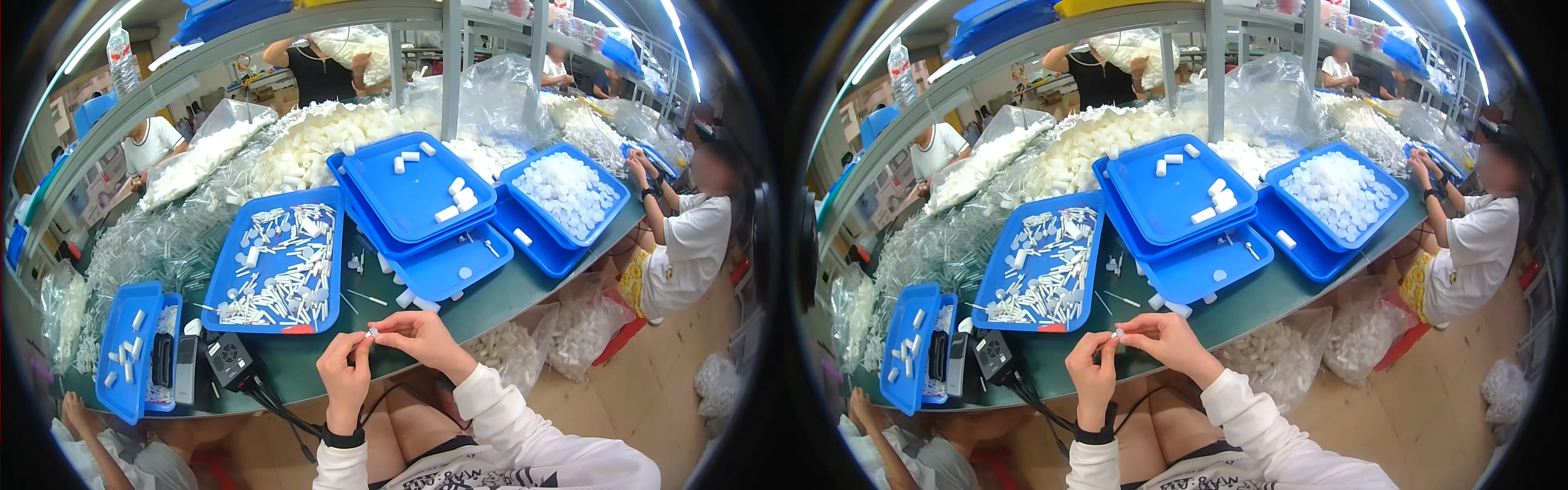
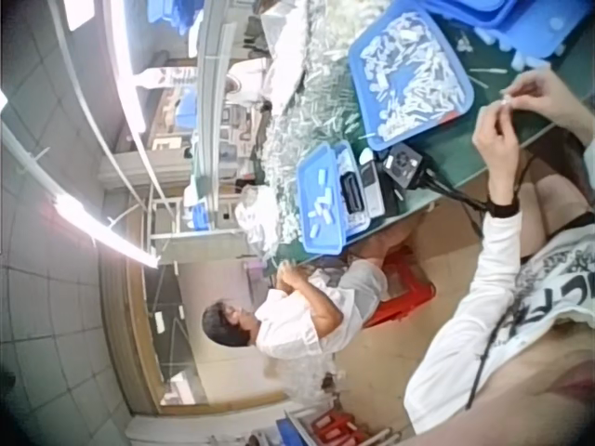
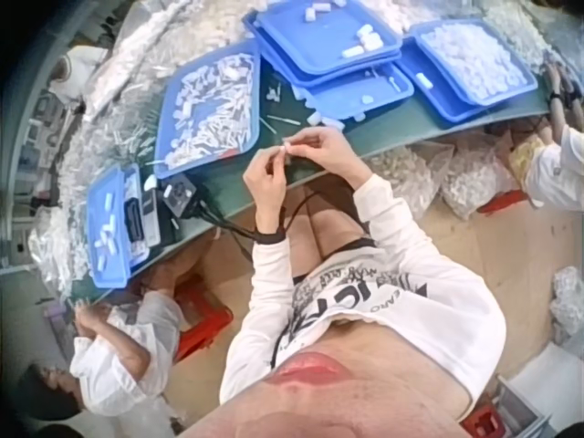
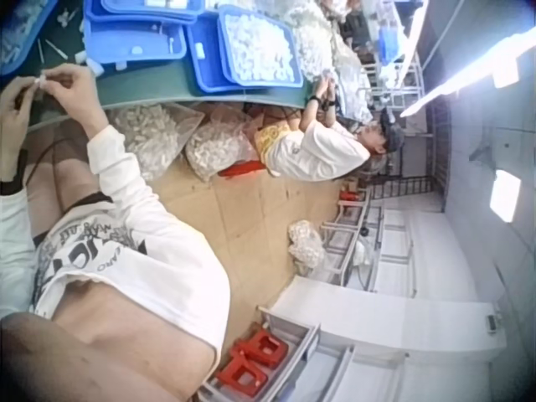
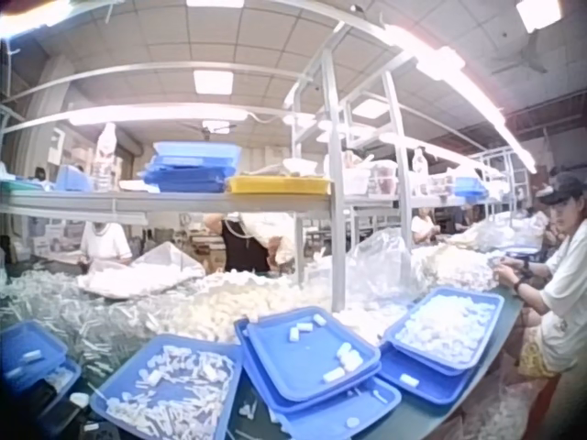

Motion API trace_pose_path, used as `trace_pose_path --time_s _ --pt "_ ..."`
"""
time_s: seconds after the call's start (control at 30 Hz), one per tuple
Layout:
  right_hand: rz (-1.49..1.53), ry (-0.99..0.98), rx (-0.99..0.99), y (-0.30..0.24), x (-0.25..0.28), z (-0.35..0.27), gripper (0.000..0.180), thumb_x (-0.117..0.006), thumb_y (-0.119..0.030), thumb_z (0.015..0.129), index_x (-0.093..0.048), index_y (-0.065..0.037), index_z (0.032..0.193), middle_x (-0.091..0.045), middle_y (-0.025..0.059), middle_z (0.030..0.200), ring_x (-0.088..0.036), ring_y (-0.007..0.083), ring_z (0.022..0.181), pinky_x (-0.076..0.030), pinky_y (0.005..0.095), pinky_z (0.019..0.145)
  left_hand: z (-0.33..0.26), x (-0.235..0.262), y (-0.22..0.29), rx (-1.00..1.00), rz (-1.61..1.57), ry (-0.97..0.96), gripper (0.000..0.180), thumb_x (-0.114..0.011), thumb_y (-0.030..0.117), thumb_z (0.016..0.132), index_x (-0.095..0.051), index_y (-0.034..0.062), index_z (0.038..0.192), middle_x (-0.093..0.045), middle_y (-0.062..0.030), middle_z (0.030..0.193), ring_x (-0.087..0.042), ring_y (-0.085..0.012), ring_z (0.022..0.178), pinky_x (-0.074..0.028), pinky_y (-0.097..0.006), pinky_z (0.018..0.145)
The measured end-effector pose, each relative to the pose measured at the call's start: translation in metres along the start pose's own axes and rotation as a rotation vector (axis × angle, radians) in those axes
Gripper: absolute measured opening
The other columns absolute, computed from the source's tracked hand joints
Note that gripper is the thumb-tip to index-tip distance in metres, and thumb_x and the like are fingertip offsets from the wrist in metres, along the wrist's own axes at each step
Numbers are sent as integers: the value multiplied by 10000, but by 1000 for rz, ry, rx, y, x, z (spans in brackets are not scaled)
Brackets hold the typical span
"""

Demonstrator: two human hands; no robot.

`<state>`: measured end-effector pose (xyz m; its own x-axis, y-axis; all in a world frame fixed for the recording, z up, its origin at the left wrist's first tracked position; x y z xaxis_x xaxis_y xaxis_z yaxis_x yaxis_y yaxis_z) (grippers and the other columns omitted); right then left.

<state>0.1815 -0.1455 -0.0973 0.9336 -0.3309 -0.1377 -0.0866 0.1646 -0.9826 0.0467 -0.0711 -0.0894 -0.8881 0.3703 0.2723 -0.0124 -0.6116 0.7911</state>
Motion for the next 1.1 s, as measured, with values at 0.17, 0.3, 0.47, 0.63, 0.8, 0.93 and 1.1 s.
trace_pose_path --time_s 0.17,0.3,0.47,0.63,0.8,0.93,1.1 --pt "49 -14 55 2 -2 1 292 -671 -90 843 -620 11 1113 -661 74 996 -622 119 919 -490 256 836 1 -2 -4 71 -50 -17 51 -612 4 846 -611 -47 847 -593 -52 690 -543 -88 625 -432 -218 573" --pt "-10 -25 71 2 -1 1 298 -655 -27 837 -604 26 1125 -650 72 973 -615 125 881 -499 253 806 -2 -6 -10 124 -127 1 44 -636 18 830 -624 -21 845 -600 -69 701 -514 -88 560 -384 -235 497" --pt "-152 206 109 -14 -5 1 248 -689 -41 812 -627 27 1043 -651 58 924 -615 80 791 -494 210 697 0 -7 -11 174 -344 -33 216 -568 91 895 -590 -16 1080 -649 -77 866 -556 -106 664 -465 -230 667" --pt "-387 331 248 -75 -24 19 247 -730 -80 765 -650 -3 986 -660 56 877 -620 69 759 -481 201 641 2 -1 -11 266 -495 31 227 -498 146 951 -581 -25 1076 -638 -73 878 -562 -96 718 -460 -230 671" --pt "-407 98 245 -81 -61 83 341 -759 -179 706 -652 -21 989 -672 83 893 -664 167 799 -514 263 679 0 -5 -13 276 -410 -65 183 -520 121 940 -611 -35 963 -624 -49 777 -555 -80 670 -453 -208 622" --pt "-621 -91 263 -66 -94 134 357 -731 -213 730 -651 -3 1008 -685 121 887 -674 174 823 -522 269 684 -1 1 -15 287 -371 -36 171 -546 111 925 -612 -47 924 -624 -46 744 -566 -76 660 -460 -206 604" --pt "-583 140 159 -43 -51 216 263 -676 -156 700 -691 7 905 -666 224 773 -668 312 806 -521 335 754 2 -2 -10 328 -363 -29 159 -563 105 912 -610 -47 911 -635 -49 761 -589 -83 679 -465 -209 599"
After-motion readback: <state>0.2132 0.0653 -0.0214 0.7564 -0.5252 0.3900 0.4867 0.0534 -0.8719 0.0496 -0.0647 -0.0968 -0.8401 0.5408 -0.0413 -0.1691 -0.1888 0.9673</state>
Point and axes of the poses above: each hand's wrist, its own z-axis towards the middle knuckle, its own x-axis out of the back of the hand, y = z × x, the point moved 2 cm from there along z, towards the middle knuckle
